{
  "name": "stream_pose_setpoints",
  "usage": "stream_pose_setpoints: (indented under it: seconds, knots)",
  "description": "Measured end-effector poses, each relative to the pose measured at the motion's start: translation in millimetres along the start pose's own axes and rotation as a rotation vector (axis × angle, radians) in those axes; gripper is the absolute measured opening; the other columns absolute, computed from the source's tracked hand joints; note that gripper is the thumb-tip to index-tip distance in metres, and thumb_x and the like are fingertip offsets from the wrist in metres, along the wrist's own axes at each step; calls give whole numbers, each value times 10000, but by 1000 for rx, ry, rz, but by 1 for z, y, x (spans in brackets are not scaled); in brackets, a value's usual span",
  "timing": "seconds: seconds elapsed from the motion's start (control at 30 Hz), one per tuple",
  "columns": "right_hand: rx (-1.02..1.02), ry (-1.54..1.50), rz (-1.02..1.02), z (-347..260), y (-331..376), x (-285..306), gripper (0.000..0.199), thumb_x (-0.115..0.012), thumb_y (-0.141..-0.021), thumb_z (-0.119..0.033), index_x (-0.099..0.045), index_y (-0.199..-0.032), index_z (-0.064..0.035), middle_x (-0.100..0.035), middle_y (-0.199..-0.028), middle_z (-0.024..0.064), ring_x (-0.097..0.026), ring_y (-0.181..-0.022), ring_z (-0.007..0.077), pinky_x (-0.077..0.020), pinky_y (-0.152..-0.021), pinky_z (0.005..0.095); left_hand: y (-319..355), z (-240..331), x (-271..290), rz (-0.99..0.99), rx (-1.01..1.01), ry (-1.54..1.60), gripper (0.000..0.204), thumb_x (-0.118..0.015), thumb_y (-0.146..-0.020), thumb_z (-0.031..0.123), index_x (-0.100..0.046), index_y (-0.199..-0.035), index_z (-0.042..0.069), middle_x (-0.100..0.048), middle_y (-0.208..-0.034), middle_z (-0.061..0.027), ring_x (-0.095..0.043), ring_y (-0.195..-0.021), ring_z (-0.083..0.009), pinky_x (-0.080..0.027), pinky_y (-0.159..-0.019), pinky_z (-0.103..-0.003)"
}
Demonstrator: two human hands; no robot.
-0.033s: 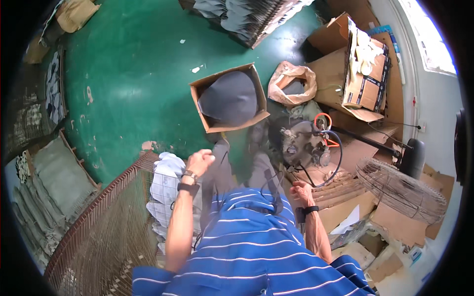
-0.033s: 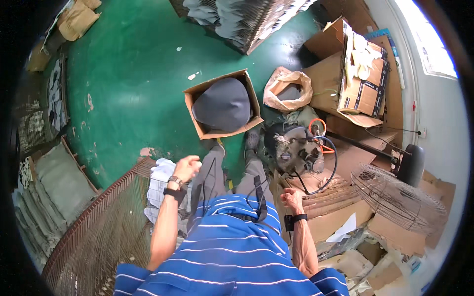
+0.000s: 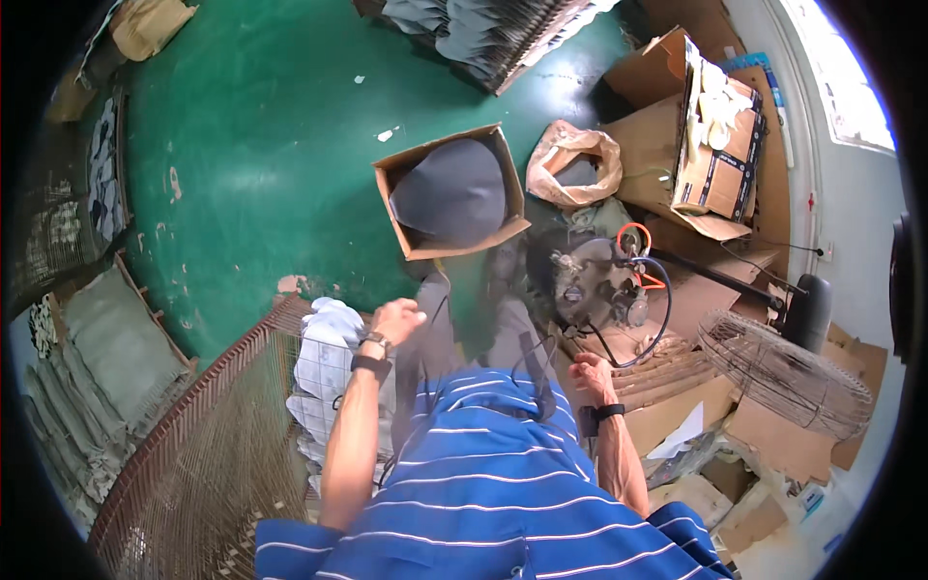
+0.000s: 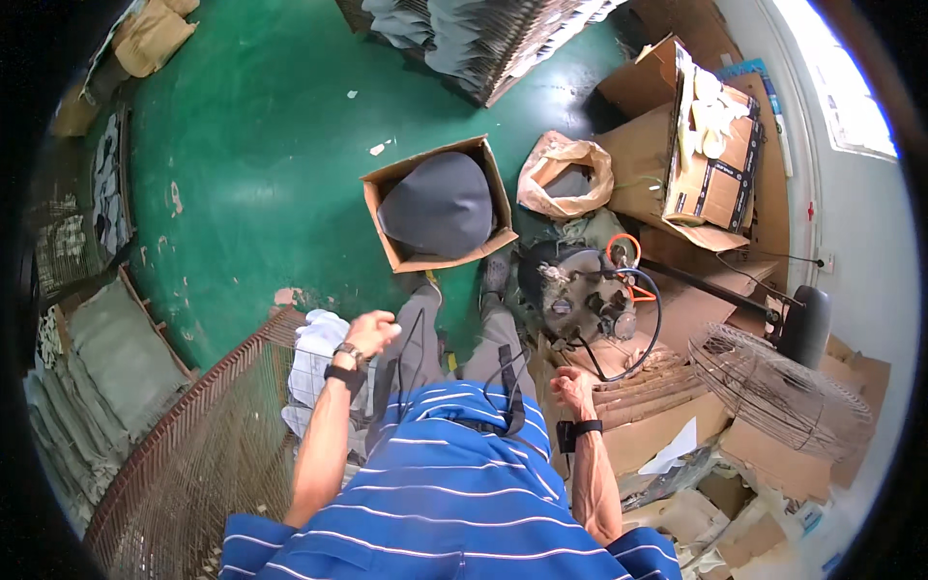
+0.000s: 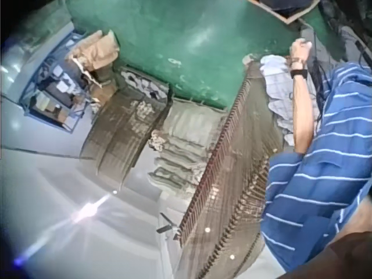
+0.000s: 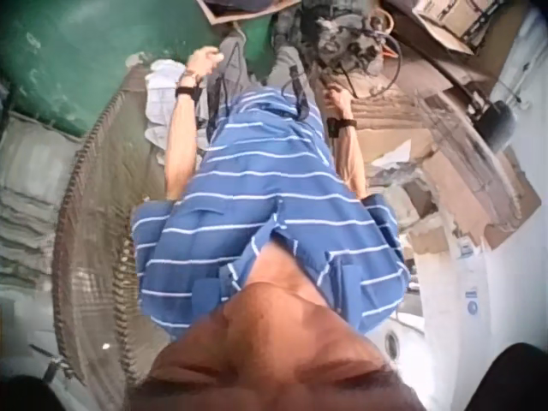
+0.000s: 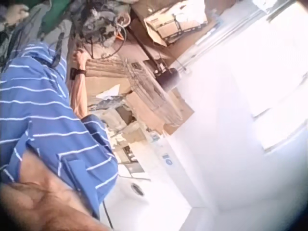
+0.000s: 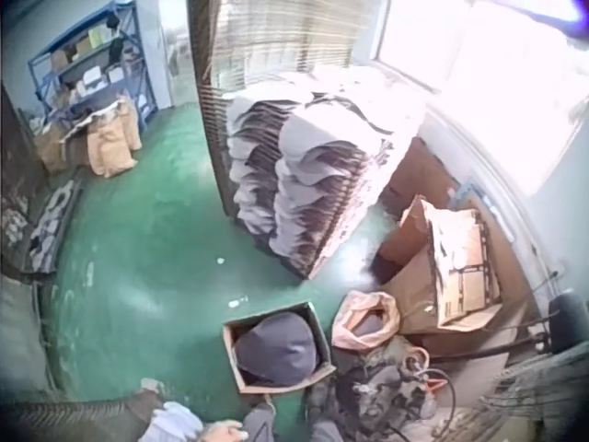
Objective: The person retrieves white foam shoe parts from a box and places them on a cardboard work surface. They spray each part with a handheld spray gun, flip it to spray the other side, and then place it on a wire rack.
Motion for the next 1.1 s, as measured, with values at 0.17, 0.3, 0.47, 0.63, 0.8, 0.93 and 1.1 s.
stream_pose_setpoints:
  seconds: [0.17, 0.3, 0.47, 0.63, 0.8, 0.93, 1.1]
  knots:
    - [330, 149, 142, -64, 4, -24, 360, -588, -929, -213, -614, -1205, 18, -705, -856, 91, -664, -730, 187, -536, -607, 317, -9, -36, -21, -88, -75, -402, 575, -808, -757, 354, -664, -1219, 45, -724, -1037, -155, -695, -946, -267, -547, -796, -370]
    - [692, 500, 292, -168, 32, -63, 230, -604, -912, -91, -628, -1125, -7, -697, -825, 129, -677, -713, 259, -535, -650, 345, -20, -52, -2, -103, 7, -166, 351, -719, -829, 126, -690, -1169, 43, -726, -967, -157, -724, -779, -178, -571, -585, -317]
    - [824, 513, 157, -279, 58, -137, 214, -582, -906, -54, -650, -1099, 7, -694, -861, 181, -687, -768, 340, -551, -703, 387, -2, -83, 63, -32, 205, 704, 283, -601, -897, 28, -678, -1166, -18, -635, -711, -30, -632, -552, -166, -554, -488, -352]
    - [917, 601, -47, -315, 45, -177, 210, -578, -911, -89, -650, -1090, -6, -692, -972, 226, -679, -901, 392, -549, -781, 429, 36, -137, 107, 62, 367, 283, 325, -692, -859, 99, -675, -1160, -23, -676, -742, -89, -664, -584, -215, -576, -568, -364]
    - [939, 721, -99, -315, 18, -165, 213, -576, -905, -99, -647, -1089, -19, -695, -987, 224, -680, -913, 387, -552, -791, 432, 54, -184, 45, -98, 548, 275, 361, -744, -826, 178, -692, -1129, -11, -708, -766, -122, -702, -667, -248, -581, -669, -366]
    - [942, 784, -50, -298, -20, -139, 204, -586, -893, -99, -652, -1067, -16, -696, -977, 218, -678, -894, 388, -551, -784, 443, 32, -175, 3, -80, 533, 260, 318, -704, -859, 167, -684, -1149, 38, -719, -819, -128, -715, -731, -261, -574, -653, -377]
    - [840, 841, 1, -293, -65, -120, 201, -587, -889, -102, -660, -1052, -11, -701, -966, 219, -675, -890, 395, -545, -777, 453, -39, -108, 32, 247, 213, -91, 280, -643, -851, 123, -689, -1121, 64, -733, -1009, -140, -682, -986, -348, -534, -867, -437]
Point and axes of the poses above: each hand's wrist, its own y-axis away from the middle knuckle, its own x-axis out of the back of the hand, z = x × y, the point moved 2 cm from there along -y, towards the middle knuckle
